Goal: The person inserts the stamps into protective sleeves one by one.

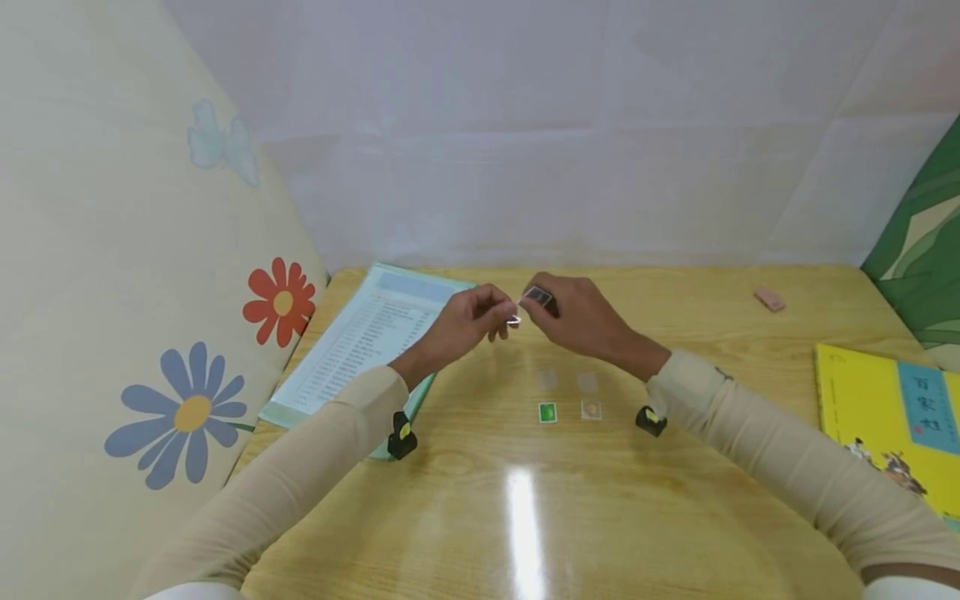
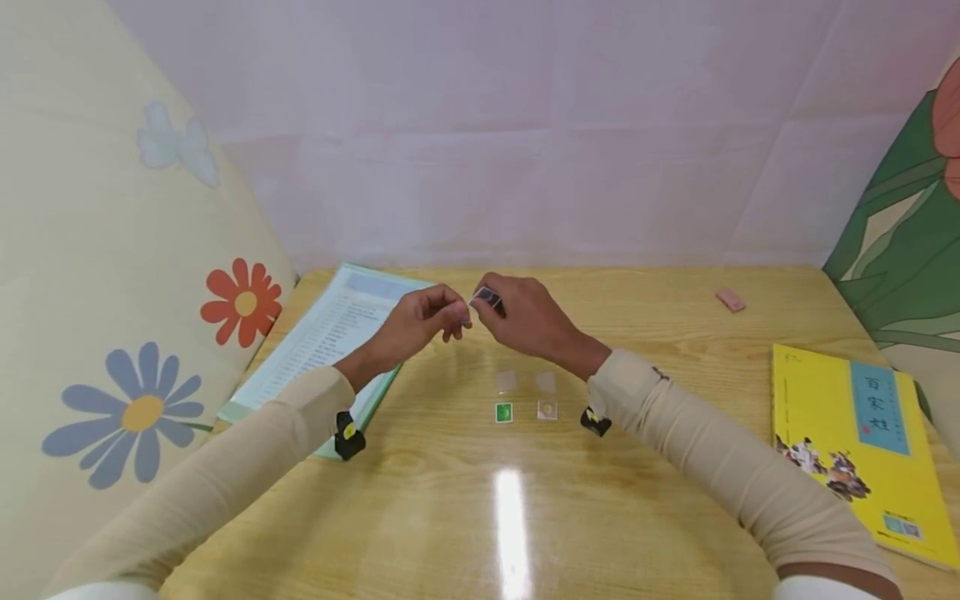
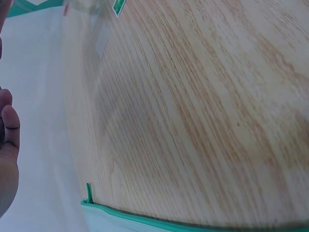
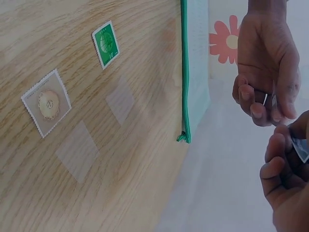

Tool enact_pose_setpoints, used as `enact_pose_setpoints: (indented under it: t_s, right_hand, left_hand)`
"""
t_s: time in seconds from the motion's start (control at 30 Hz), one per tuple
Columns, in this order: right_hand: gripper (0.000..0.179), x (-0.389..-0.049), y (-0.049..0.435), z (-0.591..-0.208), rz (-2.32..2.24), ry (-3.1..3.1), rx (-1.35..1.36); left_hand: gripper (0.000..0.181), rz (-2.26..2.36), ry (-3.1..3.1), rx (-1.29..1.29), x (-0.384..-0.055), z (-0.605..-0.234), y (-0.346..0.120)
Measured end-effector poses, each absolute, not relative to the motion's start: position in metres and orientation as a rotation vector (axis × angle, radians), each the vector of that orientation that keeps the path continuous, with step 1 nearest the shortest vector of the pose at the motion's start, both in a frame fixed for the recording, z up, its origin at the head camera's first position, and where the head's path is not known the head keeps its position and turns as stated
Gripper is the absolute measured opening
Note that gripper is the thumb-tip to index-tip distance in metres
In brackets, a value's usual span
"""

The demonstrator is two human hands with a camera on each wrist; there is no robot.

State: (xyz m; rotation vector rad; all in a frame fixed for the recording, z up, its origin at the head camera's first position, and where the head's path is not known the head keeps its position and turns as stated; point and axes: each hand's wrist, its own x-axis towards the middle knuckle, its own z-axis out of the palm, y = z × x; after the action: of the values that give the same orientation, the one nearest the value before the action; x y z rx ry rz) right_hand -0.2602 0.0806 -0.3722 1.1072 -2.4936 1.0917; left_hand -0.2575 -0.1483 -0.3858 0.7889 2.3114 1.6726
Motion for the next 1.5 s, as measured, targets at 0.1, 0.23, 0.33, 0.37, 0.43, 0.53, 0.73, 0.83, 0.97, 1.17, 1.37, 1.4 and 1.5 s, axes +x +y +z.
enact_pose_setpoints:
  t_s: [0.1, 0.23, 0.33, 0.37, 0.43, 0.53, 0.73, 0.83, 0.97, 1.17, 1.37, 1.4, 1.5]
  right_hand:
    - [0.018, -0.26, 0.081, -0.371, 1.067, -2.501, 1.117]
    - [0.017, -0.26, 0.082, -0.369, 1.031, -2.525, 1.136]
    - [0.016, -0.259, 0.083, -0.368, 1.018, -2.562, 1.147]
    - [0.016, -0.26, 0.083, -0.368, 1.018, -2.578, 1.147]
    - [0.016, -0.26, 0.083, -0.367, 1.023, -2.621, 1.139]
    - [0.016, -0.261, 0.084, -0.368, 1.062, -2.682, 1.115]
    - [0.018, -0.262, 0.085, -0.367, 1.142, -2.732, 1.088]
    - [0.018, -0.262, 0.086, -0.366, 1.154, -2.723, 1.096]
    - [0.019, -0.262, 0.087, -0.367, 1.172, -2.711, 1.095]
    - [0.018, -0.262, 0.087, -0.367, 1.144, -2.7, 1.092]
    - [0.018, -0.263, 0.087, -0.366, 1.094, -2.698, 1.111]
    - [0.018, -0.264, 0.088, -0.366, 1.096, -2.705, 1.107]
    - [0.018, -0.264, 0.088, -0.367, 1.118, -2.729, 1.083]
  left_hand:
    - [0.033, 1.648, 2.337, 0.791, -0.258, -0.386, -0.148]
    - [0.035, 1.588, 2.405, 0.772, -0.257, -0.387, -0.148]
    - [0.034, 1.567, 2.437, 0.75, -0.257, -0.389, -0.147]
    - [0.033, 1.568, 2.44, 0.751, -0.258, -0.39, -0.147]
    - [0.029, 1.573, 2.44, 0.743, -0.258, -0.391, -0.147]
    - [0.021, 1.58, 2.437, 0.739, -0.251, -0.382, -0.144]
    - [0.016, 1.562, 2.433, 0.762, -0.239, -0.368, -0.139]
    - [0.017, 1.545, 2.424, 0.77, -0.239, -0.367, -0.139]
    - [0.018, 1.516, 2.419, 0.751, -0.239, -0.366, -0.139]
    - [0.019, 1.48, 2.453, 0.715, -0.248, -0.376, -0.142]
    - [0.026, 1.493, 2.47, 0.737, -0.258, -0.388, -0.145]
    - [0.027, 1.496, 2.467, 0.743, -0.259, -0.388, -0.146]
    - [0.031, 1.495, 2.46, 0.754, -0.259, -0.388, -0.146]
